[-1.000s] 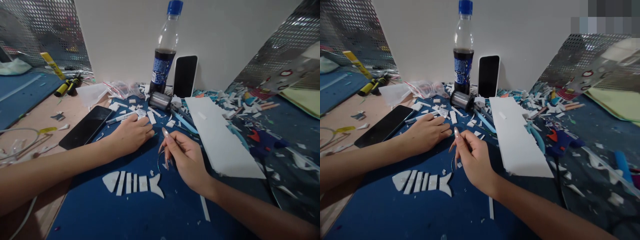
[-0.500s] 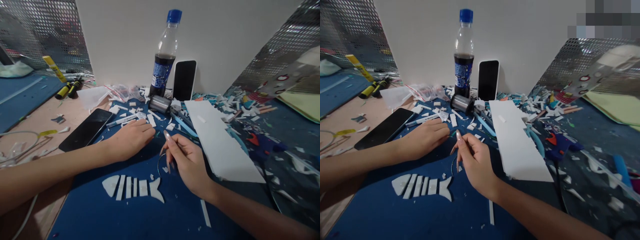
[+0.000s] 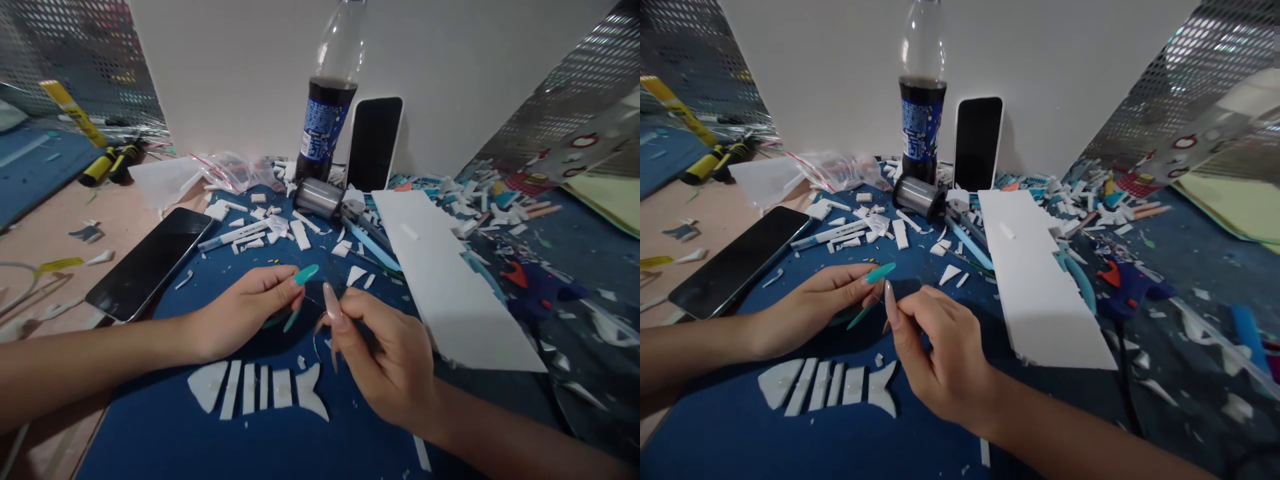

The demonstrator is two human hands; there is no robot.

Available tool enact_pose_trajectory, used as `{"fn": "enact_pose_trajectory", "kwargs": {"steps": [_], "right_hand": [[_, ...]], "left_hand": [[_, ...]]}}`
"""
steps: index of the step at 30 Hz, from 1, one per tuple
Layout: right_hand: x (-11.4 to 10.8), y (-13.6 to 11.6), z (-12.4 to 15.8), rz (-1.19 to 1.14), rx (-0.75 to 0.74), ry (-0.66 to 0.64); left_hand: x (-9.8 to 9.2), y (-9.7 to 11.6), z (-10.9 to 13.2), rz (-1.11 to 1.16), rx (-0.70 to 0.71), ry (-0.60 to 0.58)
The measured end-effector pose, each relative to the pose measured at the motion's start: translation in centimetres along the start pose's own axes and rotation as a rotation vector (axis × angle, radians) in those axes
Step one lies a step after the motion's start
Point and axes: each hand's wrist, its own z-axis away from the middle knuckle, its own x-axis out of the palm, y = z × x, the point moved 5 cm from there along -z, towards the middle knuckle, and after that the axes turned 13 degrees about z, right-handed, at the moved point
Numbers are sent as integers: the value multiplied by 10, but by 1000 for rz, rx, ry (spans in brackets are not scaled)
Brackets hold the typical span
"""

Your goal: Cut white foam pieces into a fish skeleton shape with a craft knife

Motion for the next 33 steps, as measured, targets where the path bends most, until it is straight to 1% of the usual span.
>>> {"fn": "enact_pose_trajectory", "kwargs": {"steps": [4,13,26,33], "right_hand": [[2,1,0,25,-6,-21],[5,0,2,-8,-46,-47],[6,0,2,14,-10,-60],[5,0,1,18,-26,-58]], "left_hand": [[0,-1,1,21,-21,-6],[0,-2,3,-10,-15,7],[1,-1,2,-45,-23,25],[-1,0,1,-83,-8,48]]}}
